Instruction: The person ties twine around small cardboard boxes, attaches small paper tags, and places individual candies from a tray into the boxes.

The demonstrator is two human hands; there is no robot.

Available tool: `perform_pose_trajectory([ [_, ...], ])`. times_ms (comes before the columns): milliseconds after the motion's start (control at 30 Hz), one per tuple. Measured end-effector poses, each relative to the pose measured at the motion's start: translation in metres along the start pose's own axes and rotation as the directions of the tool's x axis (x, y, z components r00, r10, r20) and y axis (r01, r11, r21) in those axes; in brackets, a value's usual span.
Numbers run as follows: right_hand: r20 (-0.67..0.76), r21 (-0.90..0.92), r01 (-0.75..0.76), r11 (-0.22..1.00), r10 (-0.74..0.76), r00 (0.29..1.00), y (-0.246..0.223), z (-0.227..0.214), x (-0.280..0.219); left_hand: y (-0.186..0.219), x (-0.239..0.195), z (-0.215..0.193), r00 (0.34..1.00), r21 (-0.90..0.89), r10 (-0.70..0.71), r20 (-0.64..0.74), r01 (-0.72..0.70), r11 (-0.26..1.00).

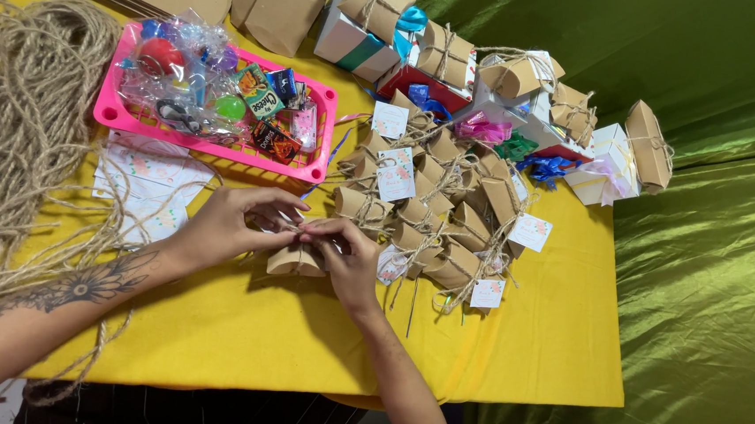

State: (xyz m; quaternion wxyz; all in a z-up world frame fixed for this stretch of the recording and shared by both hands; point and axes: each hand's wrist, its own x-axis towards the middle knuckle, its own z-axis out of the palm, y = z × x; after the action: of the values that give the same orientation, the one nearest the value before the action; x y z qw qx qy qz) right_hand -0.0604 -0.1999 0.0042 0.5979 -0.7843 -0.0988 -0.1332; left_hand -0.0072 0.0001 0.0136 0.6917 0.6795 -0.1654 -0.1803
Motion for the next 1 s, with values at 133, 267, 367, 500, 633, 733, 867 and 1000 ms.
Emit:
perform_pose_trajectory([
  [133,-0.012,-0.036,0.090,0.995,-0.090,0.996,-0.004,0.004,-0.001,-0.015,-0.002,0.003,0.992,0.124,0.124,0.006,-0.123,0.985],
  [267,-0.004,-0.190,0.211,0.959,-0.215,0.977,0.001,0.001,-0.002,-0.024,-0.006,0.003,0.888,0.393,0.450,0.092,-0.447,0.803],
  [367,0.017,-0.238,0.249,0.939,-0.252,0.968,0.008,0.001,-0.005,-0.025,-0.007,0.003,0.868,0.421,0.472,0.156,-0.490,0.763],
  [500,0.052,-0.293,0.284,0.913,-0.281,0.958,0.008,0.000,-0.003,-0.022,0.000,-0.002,0.959,0.301,0.257,0.116,-0.281,0.911],
  [633,0.058,-0.307,0.286,0.908,-0.282,0.958,0.012,-0.001,-0.003,-0.018,0.008,-0.013,0.971,0.220,0.168,0.172,-0.204,0.954],
  [733,0.083,-0.348,0.315,0.883,-0.306,0.949,0.011,-0.004,-0.003,-0.012,0.008,-0.015,0.976,0.026,0.066,0.208,-0.073,0.997],
  [867,0.146,-0.349,0.307,0.885,-0.273,0.951,0.007,-0.012,0.000,-0.002,0.008,-0.019,0.973,0.013,-0.018,0.229,0.015,1.000],
  [1000,0.231,-0.302,0.328,0.895,-0.265,0.936,0.001,-0.014,0.002,0.000,0.009,-0.019,0.977,0.142,-0.045,0.210,0.016,0.990],
])
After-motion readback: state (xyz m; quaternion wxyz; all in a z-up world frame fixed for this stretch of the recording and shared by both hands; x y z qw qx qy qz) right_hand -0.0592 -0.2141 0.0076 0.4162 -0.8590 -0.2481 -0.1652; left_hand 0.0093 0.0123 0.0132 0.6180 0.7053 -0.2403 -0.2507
